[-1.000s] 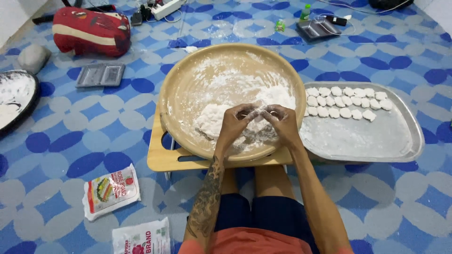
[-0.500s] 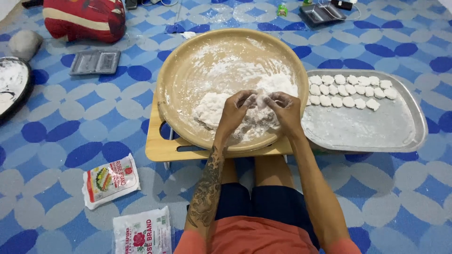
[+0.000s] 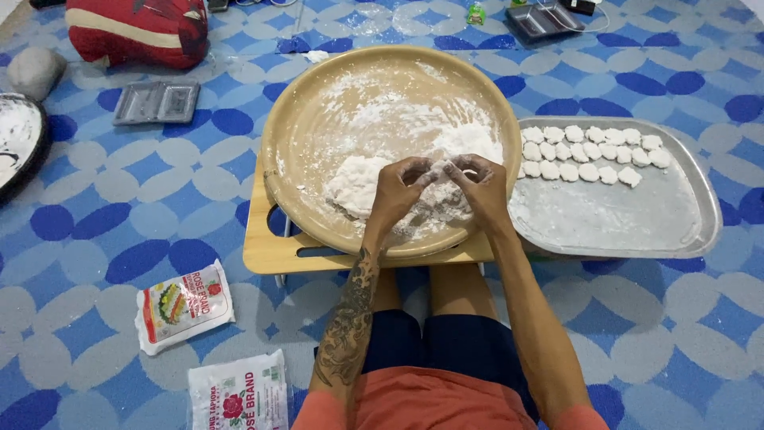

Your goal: A person sits on the floor and manually shapes small balls of dough from a larger mass, placing them onto a metal tray.

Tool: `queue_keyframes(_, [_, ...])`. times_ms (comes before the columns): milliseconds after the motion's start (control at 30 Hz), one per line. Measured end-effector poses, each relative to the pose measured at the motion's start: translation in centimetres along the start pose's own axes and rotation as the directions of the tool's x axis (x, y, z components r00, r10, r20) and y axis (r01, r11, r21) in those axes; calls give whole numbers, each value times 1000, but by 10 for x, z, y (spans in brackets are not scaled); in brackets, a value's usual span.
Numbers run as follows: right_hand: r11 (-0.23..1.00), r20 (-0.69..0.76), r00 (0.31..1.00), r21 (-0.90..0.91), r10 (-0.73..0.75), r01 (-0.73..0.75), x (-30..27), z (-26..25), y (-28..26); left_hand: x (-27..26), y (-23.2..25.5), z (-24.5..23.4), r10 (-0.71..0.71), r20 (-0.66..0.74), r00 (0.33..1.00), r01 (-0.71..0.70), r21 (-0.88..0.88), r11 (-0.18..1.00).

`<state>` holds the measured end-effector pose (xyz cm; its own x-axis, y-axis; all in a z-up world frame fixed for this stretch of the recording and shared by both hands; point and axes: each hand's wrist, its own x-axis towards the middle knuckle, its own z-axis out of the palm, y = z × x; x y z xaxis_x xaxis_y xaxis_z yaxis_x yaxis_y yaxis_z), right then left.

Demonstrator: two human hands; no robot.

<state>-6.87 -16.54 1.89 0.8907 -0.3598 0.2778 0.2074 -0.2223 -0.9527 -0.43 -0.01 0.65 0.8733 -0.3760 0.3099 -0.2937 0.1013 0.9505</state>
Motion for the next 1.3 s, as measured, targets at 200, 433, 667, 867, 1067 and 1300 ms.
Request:
queue_keyframes(200, [1000, -68, 997, 7, 26, -26, 3, 3, 23, 5, -15, 0, 43, -27, 999, -43, 10, 999])
queue_keyframes(433, [1000, 1, 1000, -28, -10, 10, 3, 4, 13, 4, -12, -1, 83, -51, 995, -82, 23, 996])
queue_keyframes(667, [997, 28, 999, -64, -42, 43, 1, 0, 12, 6, -18, 3, 99, -22, 995, -99, 9, 995])
queue_keyframes(867, [1000, -16, 1000, -15, 16, -16, 11, 0, 32, 2, -2, 6, 42, -20, 999, -42, 14, 999])
queue_keyframes(1067, [987, -76, 994, 146, 82, -70, 22, -26, 37, 11, -3, 9, 40, 15, 999, -42, 120, 992])
queue_keyframes(1300, [995, -206, 974, 2, 94, -96, 27, -144, 37, 13, 9, 25, 44, 126, 991, -78, 286, 955])
